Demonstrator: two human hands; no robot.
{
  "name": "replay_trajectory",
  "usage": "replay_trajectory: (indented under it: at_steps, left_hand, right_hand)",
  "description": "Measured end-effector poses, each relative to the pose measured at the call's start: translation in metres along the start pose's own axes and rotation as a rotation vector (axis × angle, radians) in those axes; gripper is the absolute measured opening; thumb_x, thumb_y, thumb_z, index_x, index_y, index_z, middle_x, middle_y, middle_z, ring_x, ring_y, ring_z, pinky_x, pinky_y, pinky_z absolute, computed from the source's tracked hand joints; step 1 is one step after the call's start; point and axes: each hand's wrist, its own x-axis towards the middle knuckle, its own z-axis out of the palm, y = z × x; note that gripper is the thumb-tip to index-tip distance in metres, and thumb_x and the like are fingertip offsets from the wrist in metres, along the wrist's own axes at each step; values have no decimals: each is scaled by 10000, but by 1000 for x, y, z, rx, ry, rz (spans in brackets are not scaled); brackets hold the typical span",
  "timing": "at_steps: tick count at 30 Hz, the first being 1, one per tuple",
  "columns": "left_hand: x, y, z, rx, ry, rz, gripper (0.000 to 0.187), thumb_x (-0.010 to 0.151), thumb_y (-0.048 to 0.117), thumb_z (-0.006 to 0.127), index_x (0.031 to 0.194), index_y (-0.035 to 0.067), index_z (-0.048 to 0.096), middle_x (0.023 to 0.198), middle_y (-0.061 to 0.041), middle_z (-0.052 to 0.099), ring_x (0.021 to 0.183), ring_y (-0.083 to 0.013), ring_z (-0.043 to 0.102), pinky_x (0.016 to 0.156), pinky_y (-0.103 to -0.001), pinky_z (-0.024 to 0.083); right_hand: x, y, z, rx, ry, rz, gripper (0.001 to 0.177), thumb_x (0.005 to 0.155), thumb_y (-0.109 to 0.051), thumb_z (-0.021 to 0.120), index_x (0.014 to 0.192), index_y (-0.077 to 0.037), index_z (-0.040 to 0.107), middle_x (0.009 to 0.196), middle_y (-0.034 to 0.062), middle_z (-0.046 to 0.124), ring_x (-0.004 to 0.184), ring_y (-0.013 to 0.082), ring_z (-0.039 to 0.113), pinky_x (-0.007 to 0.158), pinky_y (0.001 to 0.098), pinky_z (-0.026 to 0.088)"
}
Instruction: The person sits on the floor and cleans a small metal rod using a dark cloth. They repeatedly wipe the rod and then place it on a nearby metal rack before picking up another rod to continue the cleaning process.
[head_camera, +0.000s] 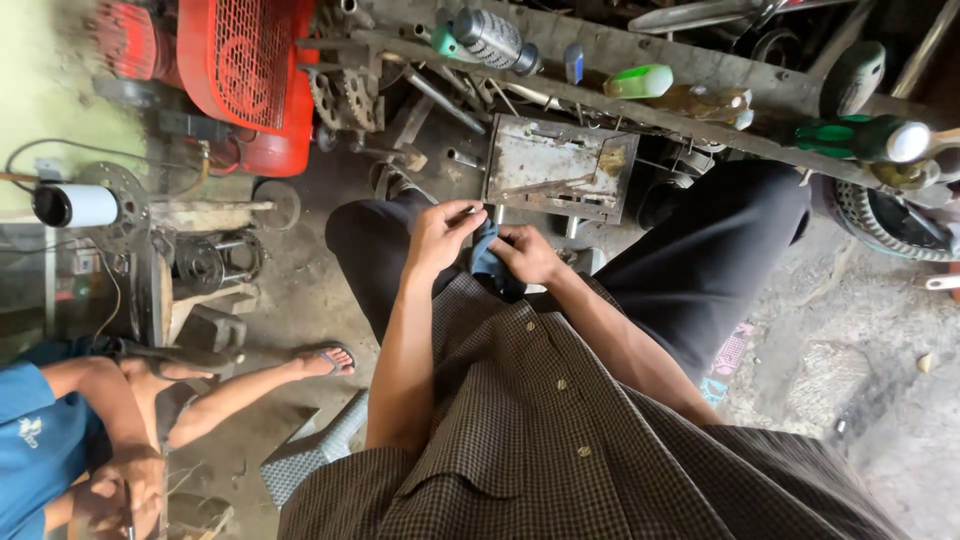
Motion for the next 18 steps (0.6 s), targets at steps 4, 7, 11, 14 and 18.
replay_trajectory:
  at_steps: [4, 7, 11, 14, 18]
  left_hand:
    - [15, 6, 19, 173, 374, -24, 319, 845, 239, 842, 1023, -17, 771, 904, -97, 801, 785, -102, 743, 719, -232, 583]
    - [27, -24, 28, 295, 556, -196, 356, 853, 292, 879, 930, -35, 762, 879, -108, 798, 744, -142, 718, 704, -257, 558]
    - [28, -53, 32, -121, 406, 13, 311, 900, 201, 830, 1035, -48, 701, 928, -107, 761, 789, -137, 694, 716, -276, 567]
    - [18, -25, 30, -238, 161, 78, 248, 1025, 195, 676, 1135, -26, 694, 1060, -54, 786, 942, -88, 711, 842, -232, 557]
    - [17, -16, 28, -227, 138, 20, 215, 1000, 134, 667, 1153, -12, 709, 1053, -46, 781, 929, -75, 697, 835, -225, 552]
  right_hand:
    - [4, -20, -9, -251, 97, -2, 241, 1007, -281, 629, 1096, -88, 743, 900, 202, 741, 817, 354, 712, 739, 426, 559]
    - [2, -17, -6, -373, 121, 43, 259, 1002, -316, 638, 1046, -80, 734, 900, 211, 731, 784, 387, 698, 737, 443, 549]
    - [0, 17, -5, -287, 131, 70, 248, 996, -262, 630, 1081, -65, 754, 865, 170, 750, 747, 290, 713, 713, 395, 544]
    - [4, 32, -5, 428, 109, 207, 252, 1064, -186, 584, 1127, -4, 745, 928, 46, 715, 789, 120, 608, 721, 316, 518]
    - [4, 12, -7, 525, 60, 153, 256, 1057, -172, 522, 1113, -14, 716, 943, -31, 718, 839, 49, 622, 775, 243, 531]
